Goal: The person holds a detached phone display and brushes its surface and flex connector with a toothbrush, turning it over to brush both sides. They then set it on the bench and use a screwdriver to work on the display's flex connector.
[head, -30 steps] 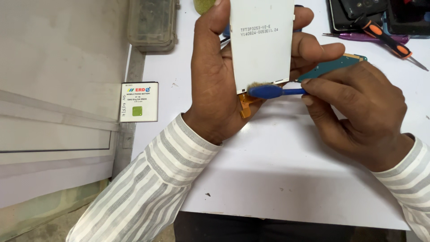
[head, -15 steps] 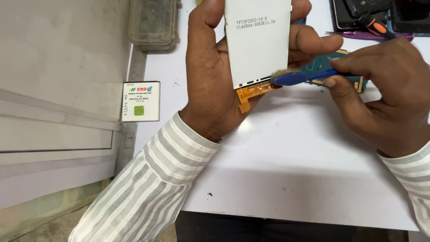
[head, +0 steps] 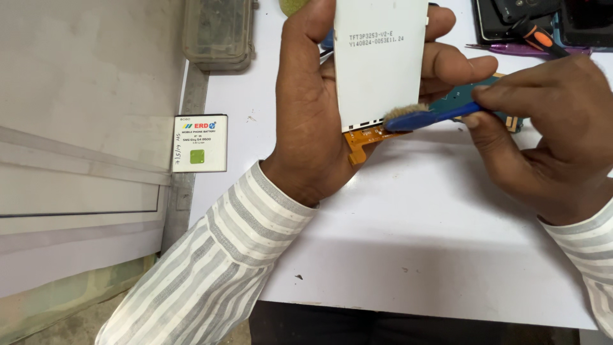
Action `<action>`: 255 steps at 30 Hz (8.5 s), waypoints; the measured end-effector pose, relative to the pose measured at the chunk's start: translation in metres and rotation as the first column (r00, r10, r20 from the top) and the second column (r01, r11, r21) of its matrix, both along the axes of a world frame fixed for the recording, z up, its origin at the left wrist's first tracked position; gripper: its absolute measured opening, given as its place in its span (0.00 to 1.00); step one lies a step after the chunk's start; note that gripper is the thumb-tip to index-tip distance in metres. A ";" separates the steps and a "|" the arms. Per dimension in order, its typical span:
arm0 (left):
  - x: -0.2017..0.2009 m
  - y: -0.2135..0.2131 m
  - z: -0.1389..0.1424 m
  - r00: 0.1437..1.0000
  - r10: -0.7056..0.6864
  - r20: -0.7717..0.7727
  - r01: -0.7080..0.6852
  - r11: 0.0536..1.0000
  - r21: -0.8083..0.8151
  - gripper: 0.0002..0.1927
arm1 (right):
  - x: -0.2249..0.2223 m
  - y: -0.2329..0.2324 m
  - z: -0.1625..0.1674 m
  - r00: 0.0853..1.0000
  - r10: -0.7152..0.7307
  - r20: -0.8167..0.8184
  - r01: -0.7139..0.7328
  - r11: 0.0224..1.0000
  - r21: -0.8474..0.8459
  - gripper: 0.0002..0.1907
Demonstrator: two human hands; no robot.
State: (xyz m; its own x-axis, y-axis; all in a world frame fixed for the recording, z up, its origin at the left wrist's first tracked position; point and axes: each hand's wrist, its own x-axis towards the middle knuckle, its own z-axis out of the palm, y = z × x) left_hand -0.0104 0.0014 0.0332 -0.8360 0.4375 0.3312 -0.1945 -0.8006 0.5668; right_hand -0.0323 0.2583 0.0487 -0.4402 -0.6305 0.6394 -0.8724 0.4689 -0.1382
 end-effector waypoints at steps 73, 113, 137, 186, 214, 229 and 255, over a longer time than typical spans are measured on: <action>-0.001 0.006 -0.001 0.993 0.114 -0.017 -0.115 0.990 -0.085 0.41 | 0.001 0.002 0.011 0.996 -0.038 -0.081 0.045 0.996 0.081 0.12; 0.005 0.008 0.015 0.965 0.262 -0.007 -0.258 0.942 -0.216 0.42 | 0.007 0.020 -0.018 0.938 -0.139 0.319 0.181 0.978 -0.106 0.10; 0.005 0.011 -0.001 0.916 0.393 -0.083 -0.401 0.881 -0.251 0.39 | 0.011 -0.005 -0.012 0.936 -0.112 0.334 0.138 0.989 -0.055 0.07; 0.009 0.006 0.003 0.911 0.394 -0.124 -0.413 0.870 -0.271 0.38 | 0.010 0.014 -0.016 0.926 -0.210 0.315 0.232 0.972 -0.034 0.08; 0.011 0.009 -0.002 0.917 0.392 -0.068 -0.394 0.872 -0.289 0.41 | 0.015 -0.024 -0.012 0.955 -0.053 0.292 0.084 0.992 -0.097 0.08; 0.011 0.007 0.008 0.938 0.344 -0.037 -0.344 0.914 -0.214 0.38 | 0.006 0.013 -0.019 0.935 -0.145 0.324 0.185 0.978 -0.097 0.08; 0.007 0.008 -0.005 0.978 0.201 0.055 -0.198 0.978 -0.058 0.41 | 0.025 -0.028 -0.011 0.917 -0.032 0.398 0.066 0.995 -0.071 0.07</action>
